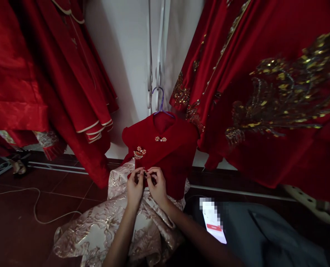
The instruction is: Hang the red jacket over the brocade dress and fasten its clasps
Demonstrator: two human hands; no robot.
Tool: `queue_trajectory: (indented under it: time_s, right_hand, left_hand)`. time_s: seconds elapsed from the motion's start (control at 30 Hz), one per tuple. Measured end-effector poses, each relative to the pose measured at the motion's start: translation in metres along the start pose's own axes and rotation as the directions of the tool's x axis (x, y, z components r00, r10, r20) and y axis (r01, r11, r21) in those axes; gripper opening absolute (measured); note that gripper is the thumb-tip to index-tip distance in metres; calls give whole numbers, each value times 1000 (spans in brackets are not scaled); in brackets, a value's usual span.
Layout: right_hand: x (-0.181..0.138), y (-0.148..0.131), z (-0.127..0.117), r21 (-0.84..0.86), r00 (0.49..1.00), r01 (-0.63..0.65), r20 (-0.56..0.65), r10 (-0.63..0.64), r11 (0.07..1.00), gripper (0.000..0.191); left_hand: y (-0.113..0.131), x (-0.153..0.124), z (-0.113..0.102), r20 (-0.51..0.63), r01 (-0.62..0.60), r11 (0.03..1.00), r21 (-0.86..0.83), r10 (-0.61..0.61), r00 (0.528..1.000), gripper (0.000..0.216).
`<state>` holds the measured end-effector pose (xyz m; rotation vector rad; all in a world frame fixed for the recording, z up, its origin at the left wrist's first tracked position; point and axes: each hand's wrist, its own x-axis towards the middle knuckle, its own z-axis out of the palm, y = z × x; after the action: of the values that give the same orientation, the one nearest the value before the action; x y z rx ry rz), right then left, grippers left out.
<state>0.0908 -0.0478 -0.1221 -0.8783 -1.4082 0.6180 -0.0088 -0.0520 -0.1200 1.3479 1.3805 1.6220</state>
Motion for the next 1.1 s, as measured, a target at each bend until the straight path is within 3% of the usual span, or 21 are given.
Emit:
queue_trajectory:
  time_s: [0.23,0.53,0.77,1.1]
  right_hand:
    - [-6,5,-2,4,999,13,-30,-12,1000,11]
    - [-11,-4,4,-27,1000,11,-13,-11,1000,14]
    - [-10,-4,3,-46,1000,7,-23,-8,999,14]
    - [-11,0,3,-90,999,42,-26,-44,995,13]
  left_hand:
    - [0,-6,0,56,79,997,-18,-78,995,34]
    - [4,-13,-16,43,36,999,34,-37,998,32]
    - [7,-12,-11,63,92,996,-15,-91,994,33]
    - [-7,-13,-8,39,85,993,-78,-82,996,28]
